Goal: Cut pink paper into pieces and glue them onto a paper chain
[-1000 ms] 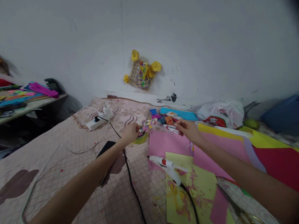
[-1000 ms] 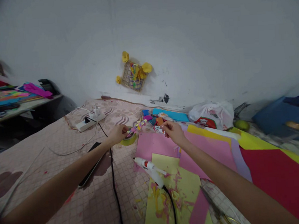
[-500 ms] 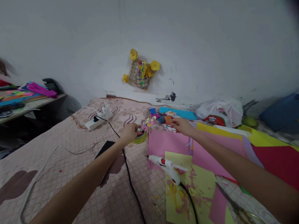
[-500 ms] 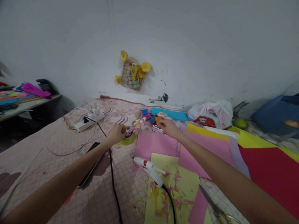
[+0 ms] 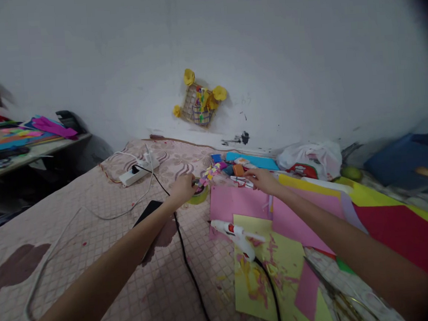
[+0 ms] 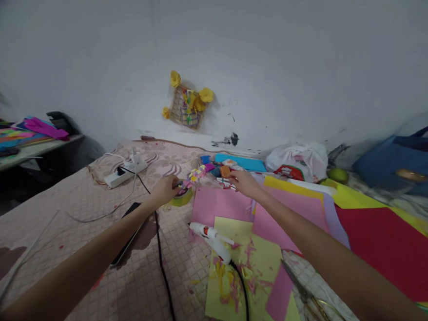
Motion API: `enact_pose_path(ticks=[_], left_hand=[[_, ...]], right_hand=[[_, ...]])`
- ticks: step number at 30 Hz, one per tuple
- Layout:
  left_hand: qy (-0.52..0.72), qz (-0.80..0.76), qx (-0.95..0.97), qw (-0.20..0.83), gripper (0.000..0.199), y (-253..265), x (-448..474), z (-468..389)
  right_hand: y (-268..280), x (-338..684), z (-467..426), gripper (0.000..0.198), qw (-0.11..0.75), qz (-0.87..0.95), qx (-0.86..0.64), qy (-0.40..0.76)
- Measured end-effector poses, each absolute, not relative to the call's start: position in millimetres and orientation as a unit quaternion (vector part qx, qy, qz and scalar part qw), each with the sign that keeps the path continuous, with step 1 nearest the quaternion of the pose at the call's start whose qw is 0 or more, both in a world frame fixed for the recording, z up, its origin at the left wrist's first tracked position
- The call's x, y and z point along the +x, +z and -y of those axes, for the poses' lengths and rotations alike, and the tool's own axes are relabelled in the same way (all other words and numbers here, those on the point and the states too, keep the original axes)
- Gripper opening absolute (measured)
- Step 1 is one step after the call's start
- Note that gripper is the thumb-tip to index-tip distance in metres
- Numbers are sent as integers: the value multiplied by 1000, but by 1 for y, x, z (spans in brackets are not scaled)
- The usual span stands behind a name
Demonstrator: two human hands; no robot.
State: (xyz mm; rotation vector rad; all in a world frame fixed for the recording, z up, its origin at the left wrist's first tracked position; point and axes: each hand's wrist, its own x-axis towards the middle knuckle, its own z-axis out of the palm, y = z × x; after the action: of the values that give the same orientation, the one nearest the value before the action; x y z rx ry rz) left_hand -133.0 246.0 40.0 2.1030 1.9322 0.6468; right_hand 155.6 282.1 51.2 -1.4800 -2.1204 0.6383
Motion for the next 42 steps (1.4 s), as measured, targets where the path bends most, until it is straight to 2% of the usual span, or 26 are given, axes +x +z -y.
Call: enact_pose_path(ticks=[6,12,14,17,21,24,27,30,34,36,39,42], left_hand=[[246,-639,728,31,33,49,-135,-238],[332,-575,747,-19,28,72,-120,-211],[364,-531,765,3,24,79,-105,-199],[381,-479,786,92,21,89,-75,-181],[369,-396,823,173,21,99,-37,-164],[348,-407,828,165,13,106,-23,-157],[318,-423,837,140,13,109,-20,-150],[313,-410,847,128,21,111,-19,-136],[279,-426,856,89,39,109,-14,-103],[254,-424,866,75,42,104,-13,-83],[249,-398,877,106,24,91,-19,-54],[234,-398,874,153,15,71,-27,-33]], right_hand=[[56,162,-274,22,251,725,-515,383],[70,165,-249,24,277,693,-475,466],[75,164,-237,27,290,688,-457,483],[85,158,-214,30,310,691,-420,500],[105,153,-176,29,311,728,-379,479],[121,163,-147,29,318,751,-369,447],[128,186,-121,31,405,718,-404,396],[114,211,-99,20,462,679,-466,331],[72,224,-69,27,373,698,-550,268],[52,223,-54,23,326,722,-544,276],[32,223,-35,13,311,731,-533,291],[22,230,-23,14,338,713,-571,227]])
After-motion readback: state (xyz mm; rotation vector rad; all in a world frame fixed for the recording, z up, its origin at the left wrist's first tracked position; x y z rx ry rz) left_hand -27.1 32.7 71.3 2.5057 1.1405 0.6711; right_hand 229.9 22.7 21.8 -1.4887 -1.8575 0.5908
